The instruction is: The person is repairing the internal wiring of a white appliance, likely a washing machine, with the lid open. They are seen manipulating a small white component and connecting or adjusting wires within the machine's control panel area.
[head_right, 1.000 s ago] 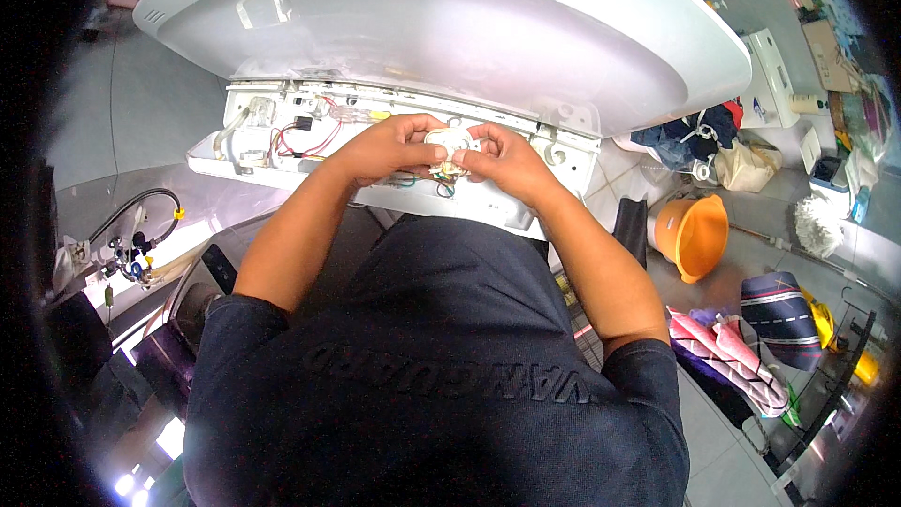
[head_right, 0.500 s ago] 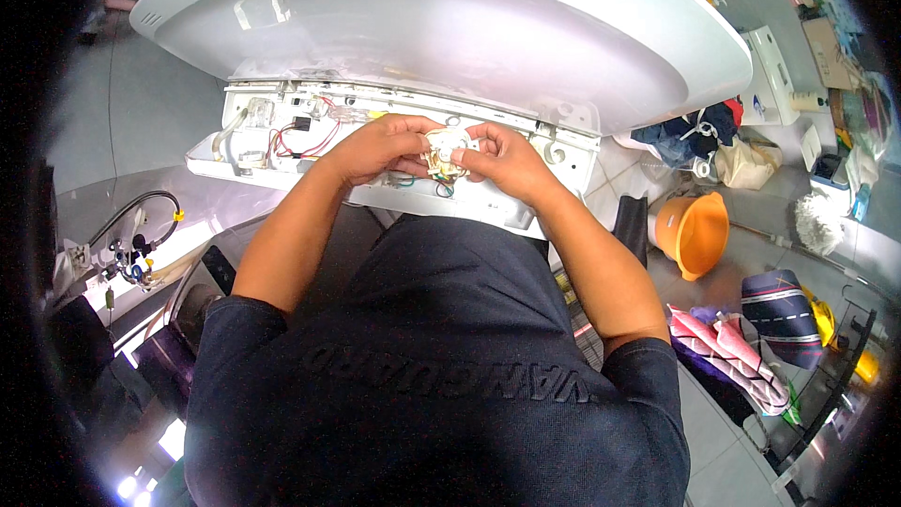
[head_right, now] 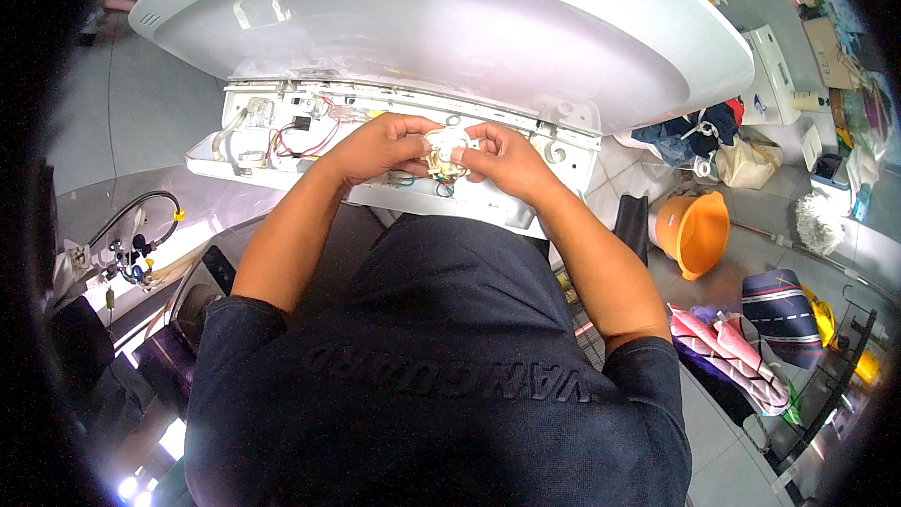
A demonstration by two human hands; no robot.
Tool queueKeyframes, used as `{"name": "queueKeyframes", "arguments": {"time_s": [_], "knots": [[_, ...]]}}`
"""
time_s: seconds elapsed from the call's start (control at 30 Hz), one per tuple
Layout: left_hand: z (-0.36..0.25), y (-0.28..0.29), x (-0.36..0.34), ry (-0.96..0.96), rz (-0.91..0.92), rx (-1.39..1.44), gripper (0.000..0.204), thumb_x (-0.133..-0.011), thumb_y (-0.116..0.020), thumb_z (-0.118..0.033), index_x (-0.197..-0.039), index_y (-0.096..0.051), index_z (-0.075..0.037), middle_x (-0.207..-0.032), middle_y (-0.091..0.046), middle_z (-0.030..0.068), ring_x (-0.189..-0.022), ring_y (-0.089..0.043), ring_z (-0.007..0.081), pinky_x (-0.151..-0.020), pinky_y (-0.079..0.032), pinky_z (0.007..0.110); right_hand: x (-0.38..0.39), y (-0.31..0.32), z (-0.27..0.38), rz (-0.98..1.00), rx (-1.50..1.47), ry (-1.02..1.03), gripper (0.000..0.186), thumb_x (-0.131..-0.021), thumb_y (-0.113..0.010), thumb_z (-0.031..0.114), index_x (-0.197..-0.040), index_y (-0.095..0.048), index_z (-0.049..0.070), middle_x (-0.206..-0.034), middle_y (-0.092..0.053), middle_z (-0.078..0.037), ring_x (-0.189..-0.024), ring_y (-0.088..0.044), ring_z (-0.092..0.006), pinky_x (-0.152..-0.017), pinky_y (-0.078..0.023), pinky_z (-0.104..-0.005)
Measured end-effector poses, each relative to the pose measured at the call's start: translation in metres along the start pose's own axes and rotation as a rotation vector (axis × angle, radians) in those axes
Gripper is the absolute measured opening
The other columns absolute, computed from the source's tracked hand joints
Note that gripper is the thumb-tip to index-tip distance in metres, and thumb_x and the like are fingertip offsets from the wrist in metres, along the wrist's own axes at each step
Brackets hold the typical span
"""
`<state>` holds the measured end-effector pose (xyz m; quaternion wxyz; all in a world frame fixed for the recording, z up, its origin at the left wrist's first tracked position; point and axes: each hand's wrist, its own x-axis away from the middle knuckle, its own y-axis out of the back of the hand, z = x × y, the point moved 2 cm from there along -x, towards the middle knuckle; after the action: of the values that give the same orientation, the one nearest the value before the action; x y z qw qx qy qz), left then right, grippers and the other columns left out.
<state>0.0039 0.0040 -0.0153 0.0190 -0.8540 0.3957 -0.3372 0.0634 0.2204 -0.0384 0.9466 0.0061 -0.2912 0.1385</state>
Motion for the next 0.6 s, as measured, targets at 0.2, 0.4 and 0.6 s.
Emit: {"name": "queueKeyframes", "arguments": {"time_s": [0.2,0.4,0.6], "knots": [[-0.001,0.000,0.001,-0.021,0.001,-0.058,0.047,-0.094,-0.060,-0.011,-0.138,-0.053,0.001,-0.116,-0.067,0.0125,-0.096,-0.068,0.0159,-0.086,-0.058,0.027,0.002,0.000,0.003,-0.013,0.021,0.009,0.047,-0.087,-0.077,0.028,-0.121,-0.061,0.000,-0.088,-0.068,-0.003,-0.074,-0.062,-0.0094,-0.070,-0.050,-0.0231],[-0.004,0.020,0.015,-0.077,-0.051,-0.311,0.043,-0.093,-0.065,-0.016,-0.132,-0.060,0.000,-0.109,-0.070,0.0112,-0.095,-0.068,0.0151,-0.083,-0.056,0.029,0.002,0.001,-0.001,0.002,-0.011,-0.008,0.039,-0.092,-0.072,0.021,-0.123,-0.059,0.001,-0.092,-0.069,-0.003,-0.076,-0.062,-0.0090,-0.072,-0.050,-0.0234],[-0.029,0.109,0.087,-0.111,-0.683,-0.430,0.024,-0.090,-0.065,-0.017,-0.108,-0.070,-0.003,-0.092,-0.072,0.0051,-0.078,-0.068,0.0118,-0.067,-0.053,0.027,0.000,0.003,-0.006,-0.012,-0.027,-0.007,0.036,-0.092,-0.071,0.021,-0.121,-0.060,0.002,-0.088,-0.068,-0.002,-0.070,-0.061,-0.0085,-0.069,-0.051,-0.0238]]}}
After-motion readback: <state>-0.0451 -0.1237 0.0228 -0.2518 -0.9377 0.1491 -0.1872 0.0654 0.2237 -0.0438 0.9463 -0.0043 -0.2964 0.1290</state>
